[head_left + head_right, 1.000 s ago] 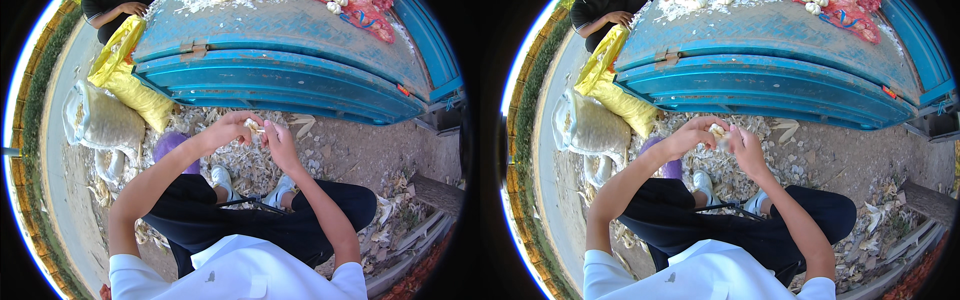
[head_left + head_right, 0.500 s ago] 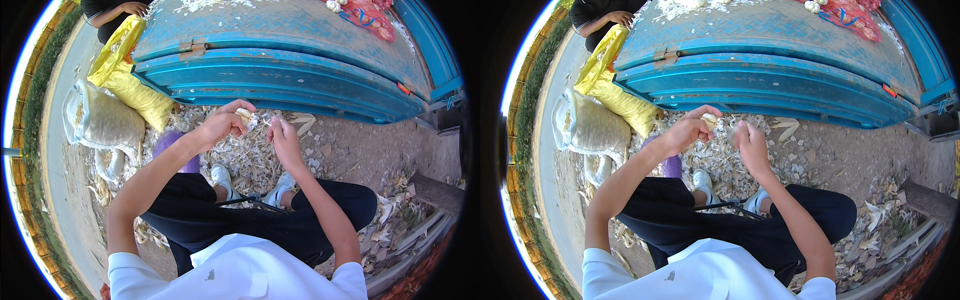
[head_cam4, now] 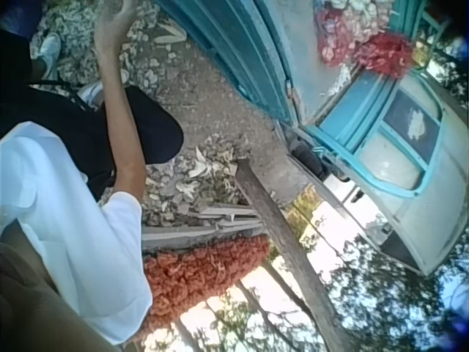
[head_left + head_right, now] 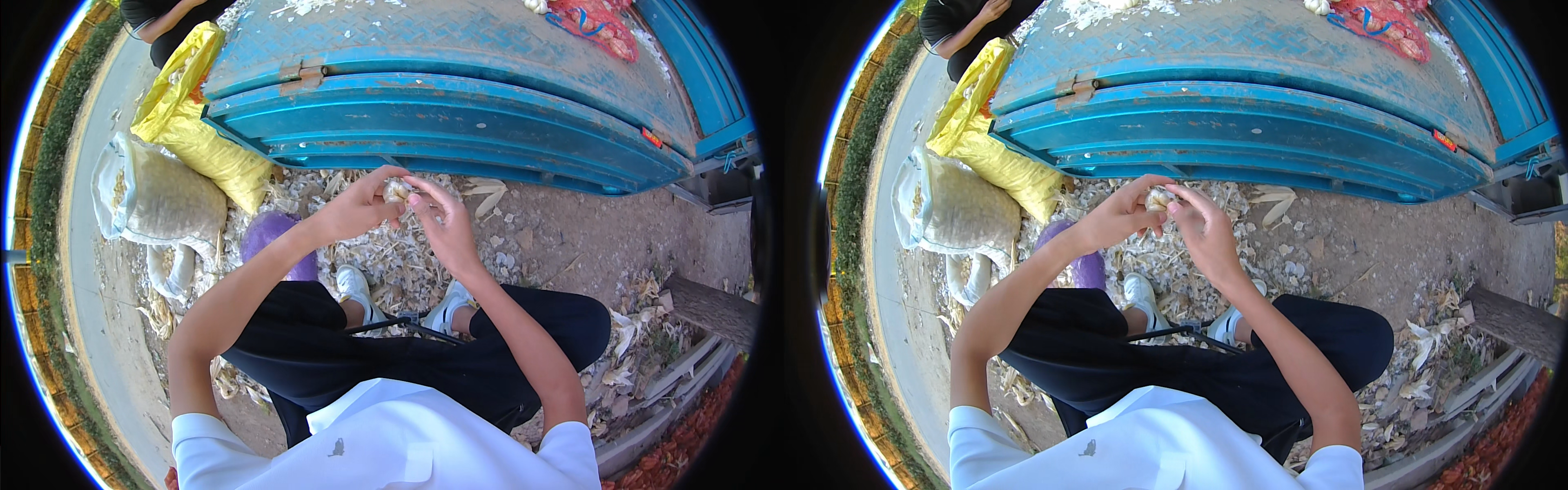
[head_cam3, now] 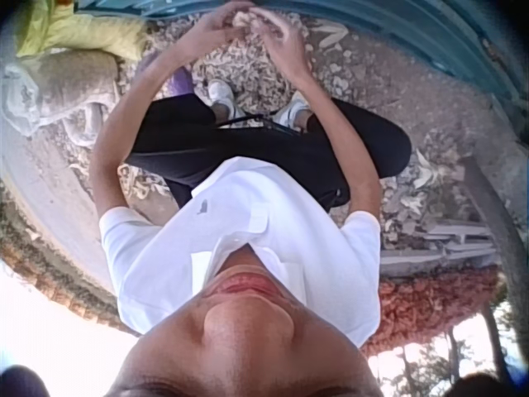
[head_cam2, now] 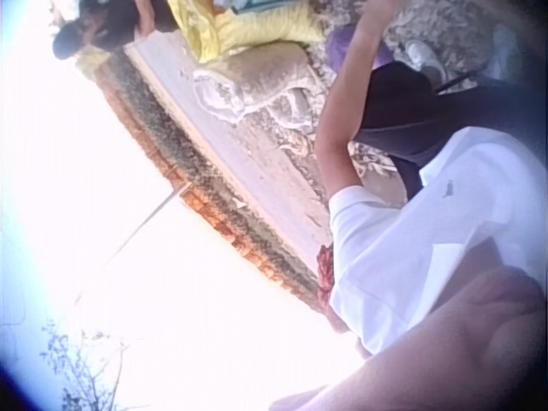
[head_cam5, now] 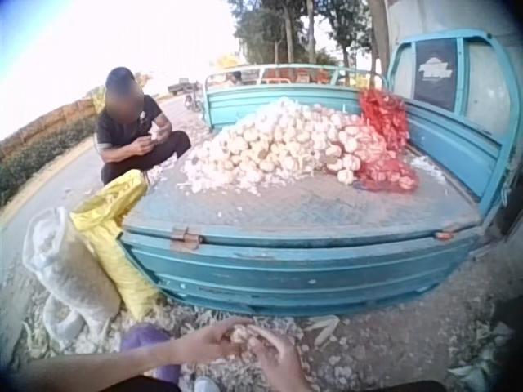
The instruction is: The person sits cross-legged on the ground and peels garlic cloves by hand, removing the outer skins and placing the peeled cloves into a yellow sack. The person repeatedly picks up garlic from a blue truck bed, peels each clove, and deposits it into the sack.
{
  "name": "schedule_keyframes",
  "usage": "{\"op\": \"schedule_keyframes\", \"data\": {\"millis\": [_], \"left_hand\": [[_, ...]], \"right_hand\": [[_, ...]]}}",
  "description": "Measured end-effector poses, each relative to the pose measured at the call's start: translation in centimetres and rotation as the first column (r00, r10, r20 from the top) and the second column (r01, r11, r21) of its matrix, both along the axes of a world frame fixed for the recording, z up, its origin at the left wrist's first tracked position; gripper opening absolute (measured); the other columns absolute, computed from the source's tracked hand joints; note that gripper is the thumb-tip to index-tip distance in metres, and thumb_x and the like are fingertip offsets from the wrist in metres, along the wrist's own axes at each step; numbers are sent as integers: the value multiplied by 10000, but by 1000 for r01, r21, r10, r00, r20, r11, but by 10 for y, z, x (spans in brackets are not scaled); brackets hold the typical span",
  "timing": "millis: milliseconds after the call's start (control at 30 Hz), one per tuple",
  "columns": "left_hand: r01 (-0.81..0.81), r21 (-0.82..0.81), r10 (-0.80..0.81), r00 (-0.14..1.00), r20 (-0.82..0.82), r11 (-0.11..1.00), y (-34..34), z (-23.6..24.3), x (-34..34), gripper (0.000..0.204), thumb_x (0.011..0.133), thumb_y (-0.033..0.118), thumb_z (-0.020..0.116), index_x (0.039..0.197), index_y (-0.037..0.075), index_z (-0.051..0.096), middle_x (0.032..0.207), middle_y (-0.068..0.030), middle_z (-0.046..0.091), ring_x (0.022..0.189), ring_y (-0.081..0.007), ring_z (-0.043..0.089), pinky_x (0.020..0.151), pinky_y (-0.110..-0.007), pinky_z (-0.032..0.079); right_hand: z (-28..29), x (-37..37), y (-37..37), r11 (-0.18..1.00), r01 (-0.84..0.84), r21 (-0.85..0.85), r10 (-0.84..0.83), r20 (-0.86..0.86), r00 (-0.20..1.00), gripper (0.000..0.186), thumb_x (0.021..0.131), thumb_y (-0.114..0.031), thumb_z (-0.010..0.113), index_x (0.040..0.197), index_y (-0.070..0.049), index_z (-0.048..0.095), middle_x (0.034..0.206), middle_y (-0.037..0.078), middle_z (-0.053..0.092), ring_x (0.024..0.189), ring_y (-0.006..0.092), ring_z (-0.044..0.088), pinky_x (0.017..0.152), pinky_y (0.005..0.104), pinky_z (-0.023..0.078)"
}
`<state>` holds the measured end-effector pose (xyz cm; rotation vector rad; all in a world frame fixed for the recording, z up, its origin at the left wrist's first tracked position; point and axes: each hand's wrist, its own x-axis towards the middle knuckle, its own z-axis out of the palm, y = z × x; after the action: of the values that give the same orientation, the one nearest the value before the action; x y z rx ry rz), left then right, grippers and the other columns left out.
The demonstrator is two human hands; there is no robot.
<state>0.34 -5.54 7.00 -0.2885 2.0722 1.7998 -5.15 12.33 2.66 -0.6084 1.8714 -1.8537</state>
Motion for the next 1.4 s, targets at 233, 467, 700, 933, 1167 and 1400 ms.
{"op": "schedule_keyframes", "data": {"millis": [233,467,700,933,1167,1400], "left_hand": [[34,-119,-56,981,-188,992,12,-11,7,546,943,117,613,1415,-40,387,949,-97,640,835,-165,682,675,-308,509],[-50,179,59,997,-47,983,24,0,7,541,968,98,589,1446,-20,365,1041,-70,641,918,-115,640,720,-263,513],[-101,249,106,994,-5,963,29,-2,9,547,971,134,593,1450,-15,377,1010,-62,650,900,-115,633,727,-265,499],[-162,291,160,987,30,943,34,-1,10,553,964,150,605,1446,-17,391,936,-64,668,845,-100,605,707,-262,476],[-156,280,163,987,-1,947,42,-6,11,521,951,134,616,1421,3,437,937,-46,662,837,-89,596,697,-258,466],[-39,139,41,999,-9,989,32,-4,12,506,953,114,593,1421,20,428,977,-30,638,797,-95,613,670,-251,471]], "right_hand": [[-3,0,4,998,-44,-51,56,258,965,334,936,-183,673,1217,-3,660,1010,82,700,895,106,641,805,277,504],[-5,1,2,992,54,-118,-23,251,968,269,937,-148,669,1144,21,696,830,41,689,740,66,599,671,251,492],[-9,0,3,995,80,-55,-76,57,995,247,946,-182,667,1067,25,726,831,62,696,716,67,595,613,243,480],[-2,0,7,998,68,5,-68,46,997,244,948,-189,664,1051,21,731,874,81,716,685,83,597,583,254,480],[-7,0,7,990,143,-9,-142,103,984,313,969,-250,640,1050,42,721,873,86,713,693,81,595,592,249,479],[-5,-7,7,981,173,-87,-124,407,905,330,990,-299,602,1064,9,696,918,78,710,844,98,638,764,259,490]]}}
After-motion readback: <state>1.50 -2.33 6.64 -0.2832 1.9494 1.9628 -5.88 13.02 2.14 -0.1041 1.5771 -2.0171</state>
